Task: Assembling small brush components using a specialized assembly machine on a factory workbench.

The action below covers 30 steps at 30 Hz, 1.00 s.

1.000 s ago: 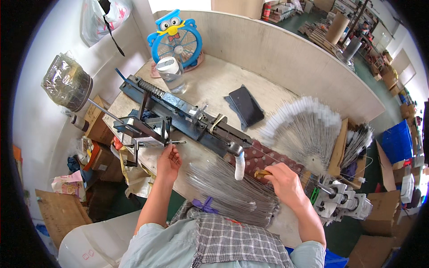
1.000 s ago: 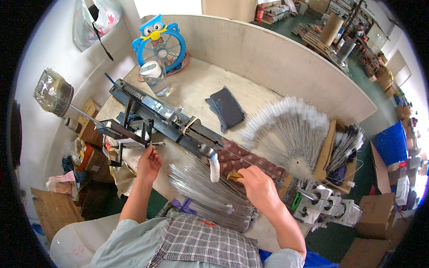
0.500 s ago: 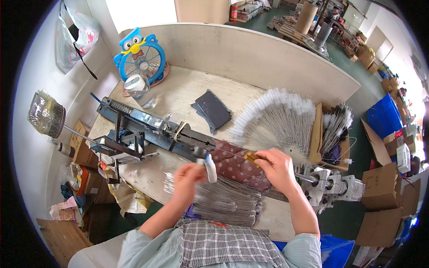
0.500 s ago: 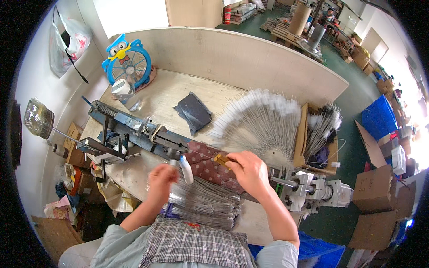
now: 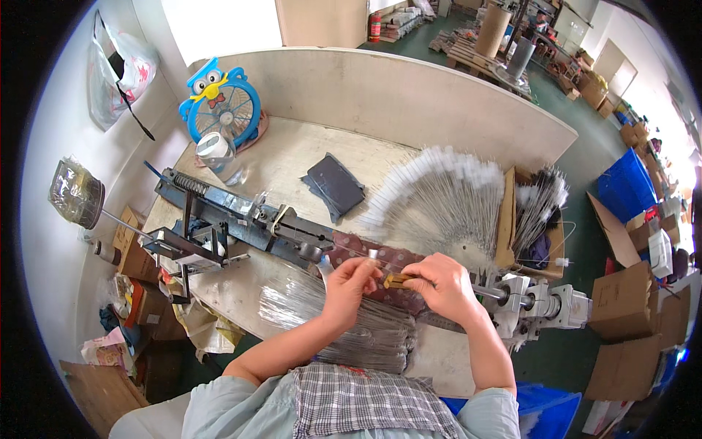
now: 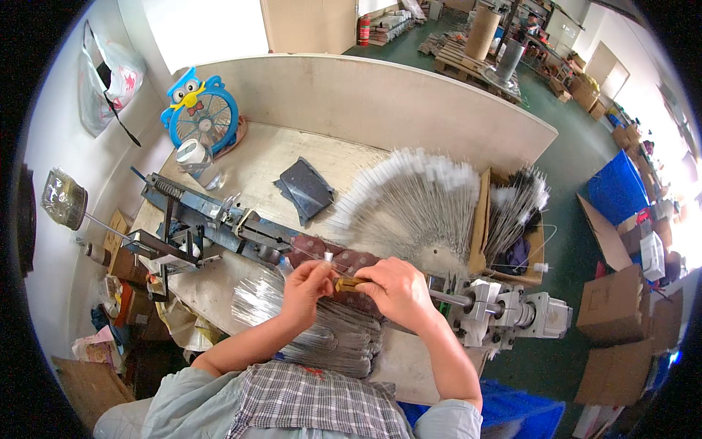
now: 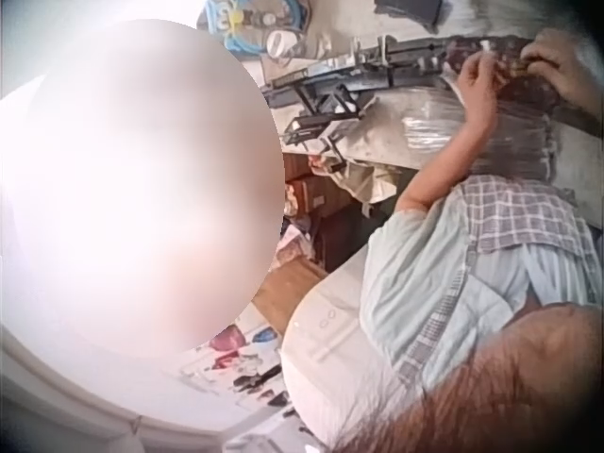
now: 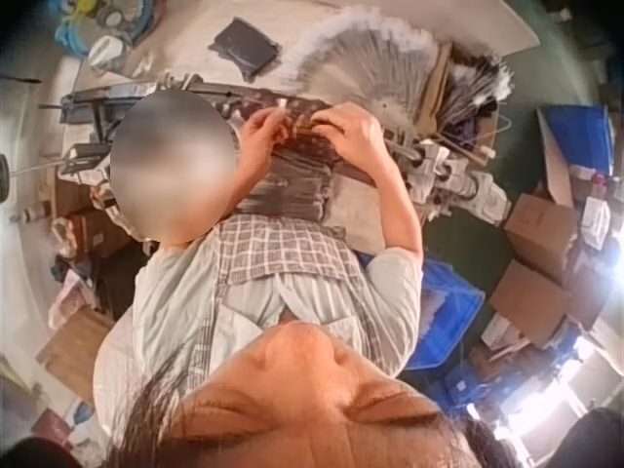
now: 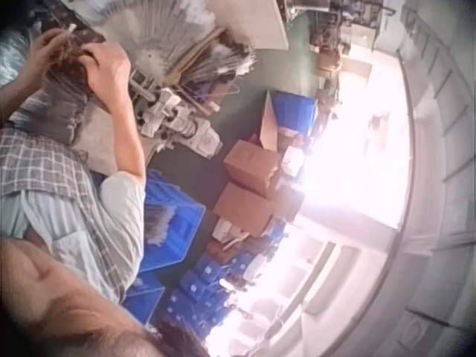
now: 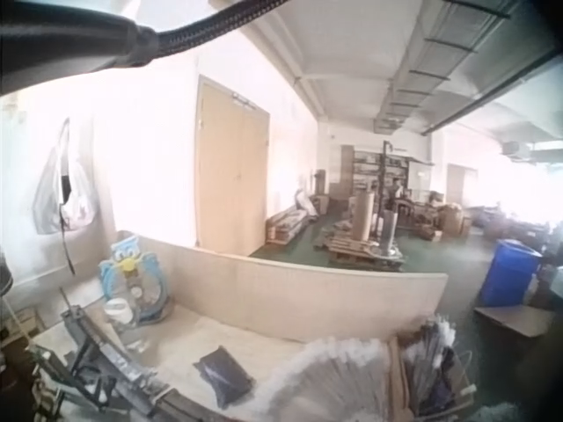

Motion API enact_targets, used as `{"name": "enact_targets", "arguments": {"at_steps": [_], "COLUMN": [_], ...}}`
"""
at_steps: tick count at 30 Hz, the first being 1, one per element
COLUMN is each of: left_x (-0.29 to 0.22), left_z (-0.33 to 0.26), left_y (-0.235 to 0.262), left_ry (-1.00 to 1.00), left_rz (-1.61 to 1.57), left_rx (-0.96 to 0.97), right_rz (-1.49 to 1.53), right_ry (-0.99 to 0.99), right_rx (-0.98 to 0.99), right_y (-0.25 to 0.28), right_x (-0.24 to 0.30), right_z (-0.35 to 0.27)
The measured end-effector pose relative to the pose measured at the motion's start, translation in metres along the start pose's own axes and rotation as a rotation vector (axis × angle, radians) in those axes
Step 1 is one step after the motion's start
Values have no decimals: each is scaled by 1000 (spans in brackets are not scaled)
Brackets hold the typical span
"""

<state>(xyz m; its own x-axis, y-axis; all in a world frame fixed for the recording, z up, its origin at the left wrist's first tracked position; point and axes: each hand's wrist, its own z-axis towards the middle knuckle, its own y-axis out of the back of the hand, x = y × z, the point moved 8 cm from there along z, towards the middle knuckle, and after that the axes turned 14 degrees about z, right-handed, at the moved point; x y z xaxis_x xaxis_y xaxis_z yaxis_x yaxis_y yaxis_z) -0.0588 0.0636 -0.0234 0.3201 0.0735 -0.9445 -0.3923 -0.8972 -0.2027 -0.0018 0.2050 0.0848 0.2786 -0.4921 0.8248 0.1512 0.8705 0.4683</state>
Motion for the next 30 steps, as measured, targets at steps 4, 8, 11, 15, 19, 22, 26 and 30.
{"name": "enact_targets", "arguments": {"at_steps": [4,8,11,15,19,22,26,30], "left_x": [-10,-5,-6,-6,-6,-11,2,-7], "left_z": [-5,-4,-2,-3,-2,-1,2,-3], "left_y": [25,21,23,27,25,23,28,27], "left_ry": [35,122,125,61,70,137,84,62], "left_rz": [-142,-242,-272,-219,-114,-265,-364,-483], "left_rx": [-151,-80,-37,-14,12,40,-30,-126], "right_rz": [-261,-445,-354,-226,-78,-64,-279,-383], "right_ry": [153,161,114,-24,-218,-232,59,85], "right_rx": [-61,-134,-89,-17,16,-11,-128,-242], "right_y": [-14,-44,-58,-56,-58,-60,-69,-75], "right_x": [20,16,9,7,-12,-10,26,26], "right_z": [24,53,59,57,58,56,51,47]}}
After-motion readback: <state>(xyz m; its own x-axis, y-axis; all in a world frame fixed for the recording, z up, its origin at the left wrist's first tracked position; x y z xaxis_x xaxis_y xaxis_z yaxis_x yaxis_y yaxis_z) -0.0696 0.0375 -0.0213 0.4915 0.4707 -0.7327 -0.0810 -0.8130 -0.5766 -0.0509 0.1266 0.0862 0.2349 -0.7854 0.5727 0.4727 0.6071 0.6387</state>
